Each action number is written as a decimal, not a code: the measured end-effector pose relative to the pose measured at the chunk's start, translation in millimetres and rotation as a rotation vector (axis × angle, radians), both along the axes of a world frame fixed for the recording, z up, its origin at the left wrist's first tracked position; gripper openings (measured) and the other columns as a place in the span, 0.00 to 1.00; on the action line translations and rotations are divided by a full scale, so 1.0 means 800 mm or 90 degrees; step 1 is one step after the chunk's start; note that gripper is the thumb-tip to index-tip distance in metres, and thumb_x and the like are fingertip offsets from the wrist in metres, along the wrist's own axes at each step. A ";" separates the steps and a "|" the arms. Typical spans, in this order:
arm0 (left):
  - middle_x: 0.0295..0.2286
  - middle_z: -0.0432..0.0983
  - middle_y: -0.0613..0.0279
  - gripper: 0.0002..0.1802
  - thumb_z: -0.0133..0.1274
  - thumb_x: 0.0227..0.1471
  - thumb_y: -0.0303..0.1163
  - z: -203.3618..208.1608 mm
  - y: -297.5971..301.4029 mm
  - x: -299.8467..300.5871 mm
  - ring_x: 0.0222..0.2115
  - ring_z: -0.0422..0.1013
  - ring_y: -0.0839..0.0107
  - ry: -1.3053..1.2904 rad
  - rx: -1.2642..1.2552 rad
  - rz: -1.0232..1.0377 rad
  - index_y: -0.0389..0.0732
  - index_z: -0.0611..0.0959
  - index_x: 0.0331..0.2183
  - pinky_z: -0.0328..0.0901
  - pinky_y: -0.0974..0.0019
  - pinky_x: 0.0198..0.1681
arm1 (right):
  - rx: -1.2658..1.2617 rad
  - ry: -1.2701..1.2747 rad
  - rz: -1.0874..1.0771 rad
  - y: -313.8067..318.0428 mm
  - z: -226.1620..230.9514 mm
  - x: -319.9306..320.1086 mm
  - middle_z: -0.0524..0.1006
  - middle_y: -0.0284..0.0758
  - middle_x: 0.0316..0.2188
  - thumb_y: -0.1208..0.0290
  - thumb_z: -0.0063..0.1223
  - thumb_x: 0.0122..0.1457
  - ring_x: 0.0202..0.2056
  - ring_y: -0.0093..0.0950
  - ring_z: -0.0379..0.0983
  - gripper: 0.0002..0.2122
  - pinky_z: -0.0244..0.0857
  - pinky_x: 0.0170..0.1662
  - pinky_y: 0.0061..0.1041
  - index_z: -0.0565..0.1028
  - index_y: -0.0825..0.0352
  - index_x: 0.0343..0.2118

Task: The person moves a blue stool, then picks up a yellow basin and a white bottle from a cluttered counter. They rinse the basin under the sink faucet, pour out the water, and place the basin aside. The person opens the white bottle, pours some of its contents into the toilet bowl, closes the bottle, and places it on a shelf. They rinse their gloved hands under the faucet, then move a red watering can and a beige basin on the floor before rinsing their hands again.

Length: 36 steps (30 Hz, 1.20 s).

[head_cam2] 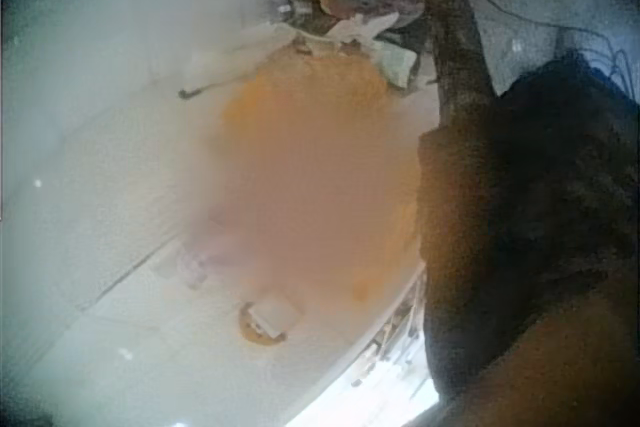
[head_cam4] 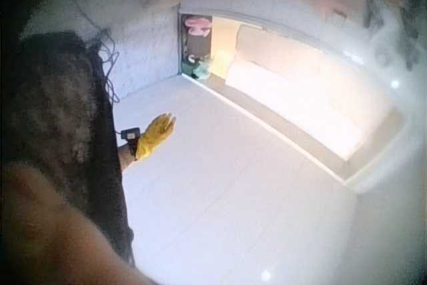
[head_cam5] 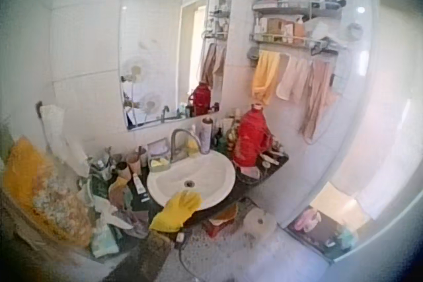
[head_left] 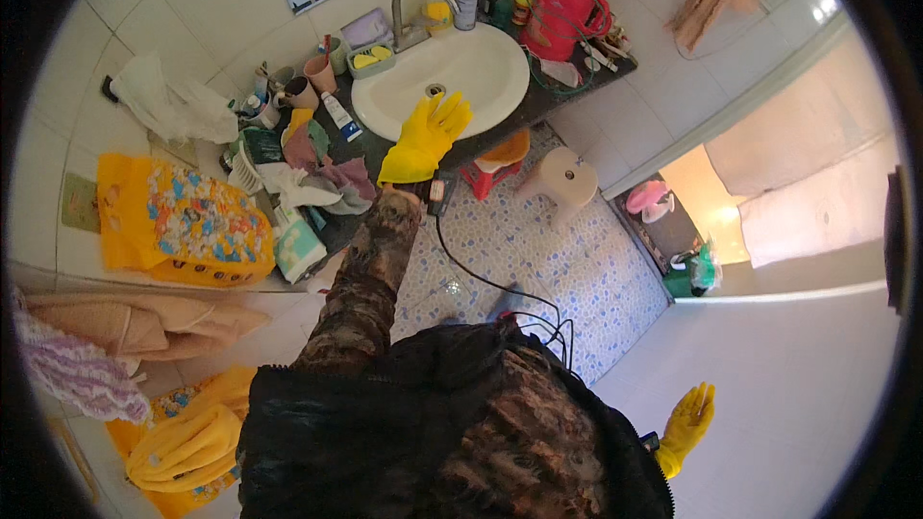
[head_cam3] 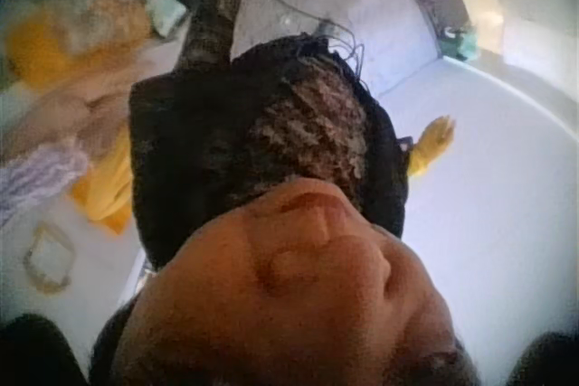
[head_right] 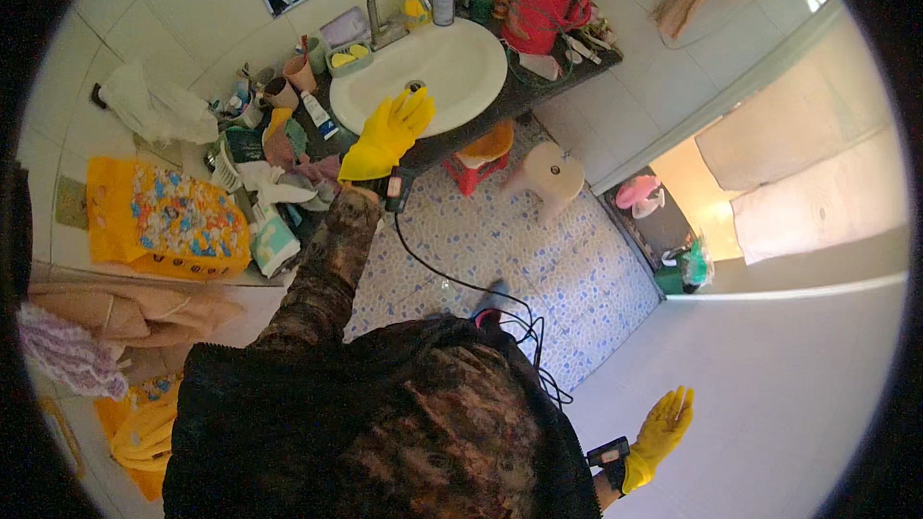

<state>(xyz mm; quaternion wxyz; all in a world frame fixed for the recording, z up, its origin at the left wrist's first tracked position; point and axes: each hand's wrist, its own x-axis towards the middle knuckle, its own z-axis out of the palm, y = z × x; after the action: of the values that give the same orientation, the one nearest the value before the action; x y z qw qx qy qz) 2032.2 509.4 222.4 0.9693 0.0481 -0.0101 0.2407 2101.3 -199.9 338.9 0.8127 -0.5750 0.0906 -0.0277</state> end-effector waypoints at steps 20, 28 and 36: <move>0.62 0.47 0.49 0.53 0.36 0.49 0.72 -0.076 0.265 0.234 0.62 0.45 0.47 0.073 -0.229 0.316 0.38 0.56 0.60 0.39 0.37 0.63 | 0.180 0.094 0.420 0.415 -0.062 0.464 0.58 0.42 0.62 0.47 0.30 0.66 0.58 0.37 0.60 0.28 0.59 0.58 0.33 0.57 0.63 0.62; 0.61 0.50 0.45 0.56 0.34 0.49 0.73 -0.078 0.350 0.250 0.61 0.46 0.46 -0.204 -0.096 0.238 0.33 0.53 0.61 0.36 0.43 0.65 | 0.099 0.071 0.302 0.414 -0.027 0.441 0.59 0.46 0.60 0.50 0.35 0.66 0.56 0.37 0.61 0.30 0.64 0.55 0.30 0.55 0.69 0.62; 0.61 0.52 0.52 0.32 0.33 0.60 0.47 -0.188 0.231 0.258 0.62 0.49 0.55 -0.042 -0.543 0.059 0.40 0.58 0.60 0.43 0.51 0.65 | 0.167 0.153 0.399 0.482 -0.040 0.441 0.64 0.47 0.55 0.50 0.35 0.66 0.51 0.36 0.65 0.28 0.66 0.53 0.31 0.57 0.67 0.62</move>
<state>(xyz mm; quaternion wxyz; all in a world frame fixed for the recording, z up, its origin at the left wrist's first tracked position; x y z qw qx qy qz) 2238.3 693.8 71.8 0.8898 -0.3640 0.0617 0.2682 2454.4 185.8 307.0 0.8324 -0.4645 0.0076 0.3022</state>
